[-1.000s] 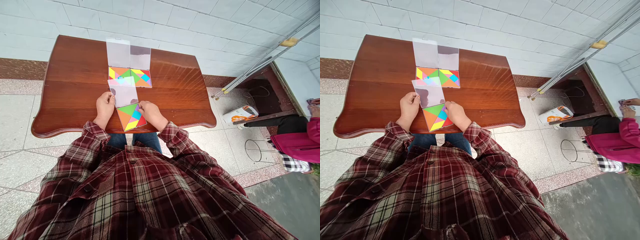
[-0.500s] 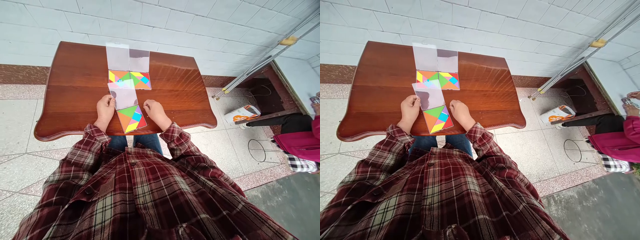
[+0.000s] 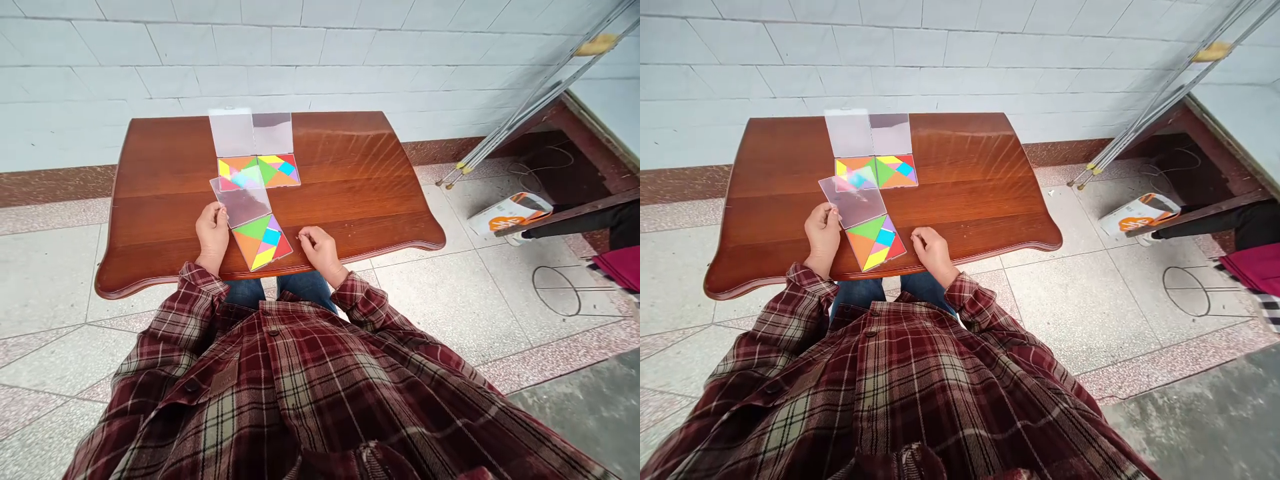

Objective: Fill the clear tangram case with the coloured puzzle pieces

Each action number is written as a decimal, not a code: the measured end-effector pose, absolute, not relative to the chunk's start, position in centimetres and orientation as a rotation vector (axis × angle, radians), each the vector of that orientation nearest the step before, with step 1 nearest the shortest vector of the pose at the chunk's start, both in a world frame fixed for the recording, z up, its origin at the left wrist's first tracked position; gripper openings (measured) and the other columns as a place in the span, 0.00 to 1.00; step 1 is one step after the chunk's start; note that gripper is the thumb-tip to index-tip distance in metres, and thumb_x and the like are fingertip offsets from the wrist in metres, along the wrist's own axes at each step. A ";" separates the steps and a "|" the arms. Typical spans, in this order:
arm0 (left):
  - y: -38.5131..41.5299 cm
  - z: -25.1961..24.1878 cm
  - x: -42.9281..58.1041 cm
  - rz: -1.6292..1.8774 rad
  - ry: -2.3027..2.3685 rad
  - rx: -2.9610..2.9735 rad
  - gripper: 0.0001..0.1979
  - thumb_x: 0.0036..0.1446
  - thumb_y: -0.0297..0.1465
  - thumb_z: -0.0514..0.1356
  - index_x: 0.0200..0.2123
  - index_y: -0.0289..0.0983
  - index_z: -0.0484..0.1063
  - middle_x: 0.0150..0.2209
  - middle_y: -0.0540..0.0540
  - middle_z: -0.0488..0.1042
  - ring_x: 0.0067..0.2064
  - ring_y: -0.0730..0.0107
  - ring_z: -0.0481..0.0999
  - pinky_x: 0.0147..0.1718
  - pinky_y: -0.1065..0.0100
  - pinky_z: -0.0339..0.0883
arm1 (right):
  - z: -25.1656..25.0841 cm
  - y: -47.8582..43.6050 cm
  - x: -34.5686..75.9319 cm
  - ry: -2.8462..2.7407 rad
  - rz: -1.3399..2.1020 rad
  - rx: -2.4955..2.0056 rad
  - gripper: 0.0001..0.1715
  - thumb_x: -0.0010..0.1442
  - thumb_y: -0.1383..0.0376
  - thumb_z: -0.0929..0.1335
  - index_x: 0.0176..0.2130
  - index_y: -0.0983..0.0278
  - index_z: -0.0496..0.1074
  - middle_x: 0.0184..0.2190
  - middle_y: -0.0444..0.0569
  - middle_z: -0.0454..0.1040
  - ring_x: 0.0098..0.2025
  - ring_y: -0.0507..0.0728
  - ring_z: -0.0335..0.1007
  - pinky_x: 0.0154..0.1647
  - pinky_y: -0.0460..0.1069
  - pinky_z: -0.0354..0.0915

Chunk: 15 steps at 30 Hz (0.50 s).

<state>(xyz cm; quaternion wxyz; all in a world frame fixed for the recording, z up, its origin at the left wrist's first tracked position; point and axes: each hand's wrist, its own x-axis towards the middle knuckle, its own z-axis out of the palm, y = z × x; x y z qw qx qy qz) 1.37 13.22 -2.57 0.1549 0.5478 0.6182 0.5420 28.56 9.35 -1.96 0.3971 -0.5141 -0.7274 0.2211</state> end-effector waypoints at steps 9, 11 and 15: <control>12.7 -1.4 0.3 1.509 1.906 1.272 0.05 0.55 0.32 0.53 0.31 0.38 0.67 0.28 0.50 0.72 0.24 0.76 0.66 0.27 0.72 0.62 | -2.7 8.2 28.4 -1.944 0.502 -1.213 0.12 0.64 0.63 0.60 0.36 0.62 0.72 0.34 0.49 0.75 0.37 0.54 0.70 0.43 0.49 0.65; 12.8 -0.9 -1.1 1.456 1.930 1.160 0.04 0.52 0.31 0.54 0.31 0.38 0.67 0.27 0.50 0.72 0.21 0.77 0.63 0.22 0.72 0.59 | -2.7 8.1 28.4 -1.961 0.507 -1.236 0.12 0.64 0.64 0.60 0.36 0.62 0.72 0.34 0.50 0.75 0.38 0.54 0.71 0.43 0.49 0.65; 14.1 0.5 -5.9 1.477 2.089 1.159 0.04 0.51 0.30 0.54 0.29 0.38 0.67 0.25 0.50 0.71 0.20 0.77 0.62 0.21 0.72 0.56 | -2.6 7.7 28.5 -1.983 0.520 -1.251 0.13 0.64 0.64 0.60 0.37 0.62 0.72 0.35 0.50 0.76 0.38 0.55 0.72 0.44 0.49 0.66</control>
